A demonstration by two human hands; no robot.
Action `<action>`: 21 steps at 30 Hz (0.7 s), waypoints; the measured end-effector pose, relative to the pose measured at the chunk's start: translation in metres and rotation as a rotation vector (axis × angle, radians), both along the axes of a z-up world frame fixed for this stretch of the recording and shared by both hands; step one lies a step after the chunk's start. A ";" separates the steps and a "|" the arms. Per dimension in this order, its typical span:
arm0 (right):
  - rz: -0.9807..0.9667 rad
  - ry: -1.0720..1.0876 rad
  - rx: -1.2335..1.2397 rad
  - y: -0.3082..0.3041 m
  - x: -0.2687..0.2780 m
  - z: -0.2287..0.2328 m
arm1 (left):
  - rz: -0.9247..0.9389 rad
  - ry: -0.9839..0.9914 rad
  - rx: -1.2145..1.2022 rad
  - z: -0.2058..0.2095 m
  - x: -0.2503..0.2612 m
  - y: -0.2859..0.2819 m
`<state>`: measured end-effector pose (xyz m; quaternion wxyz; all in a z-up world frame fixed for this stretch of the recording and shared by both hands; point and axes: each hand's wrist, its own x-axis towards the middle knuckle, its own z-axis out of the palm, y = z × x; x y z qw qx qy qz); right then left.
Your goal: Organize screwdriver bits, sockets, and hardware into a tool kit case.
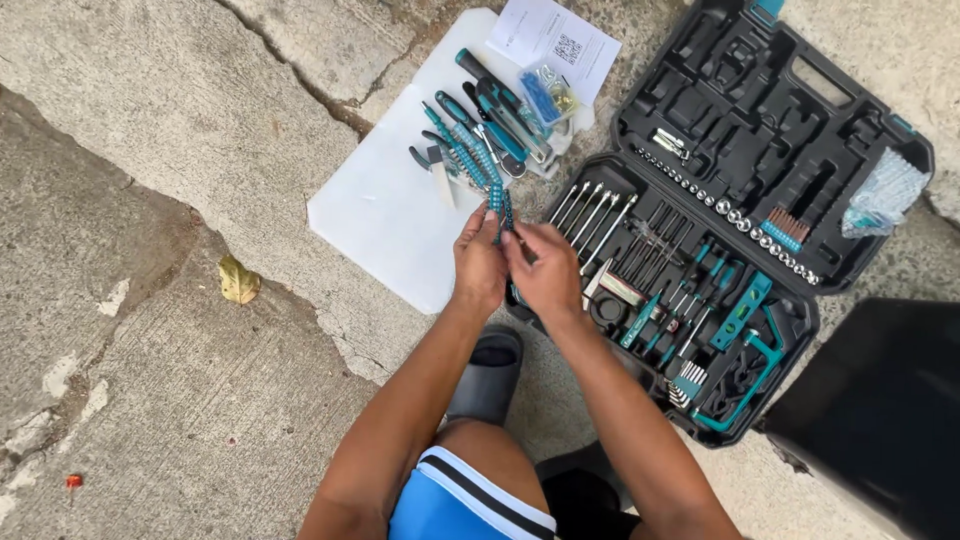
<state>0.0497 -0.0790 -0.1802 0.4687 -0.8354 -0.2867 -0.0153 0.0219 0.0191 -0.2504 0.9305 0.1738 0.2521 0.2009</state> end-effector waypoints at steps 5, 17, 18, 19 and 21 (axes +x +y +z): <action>0.170 0.032 0.052 0.003 0.002 -0.014 | -0.023 0.010 -0.003 0.020 -0.009 0.018; -0.057 0.020 -0.198 0.077 0.077 -0.081 | -0.003 0.292 0.104 -0.024 -0.029 0.031; -0.096 -0.015 -0.268 0.084 0.078 -0.078 | 0.010 0.293 0.100 -0.029 -0.030 0.031; -0.095 -0.012 -0.269 0.087 0.079 -0.078 | 0.010 0.296 0.100 -0.026 -0.029 0.032; -0.188 0.057 -0.334 0.094 0.080 -0.078 | 0.015 0.293 0.078 -0.020 -0.029 0.034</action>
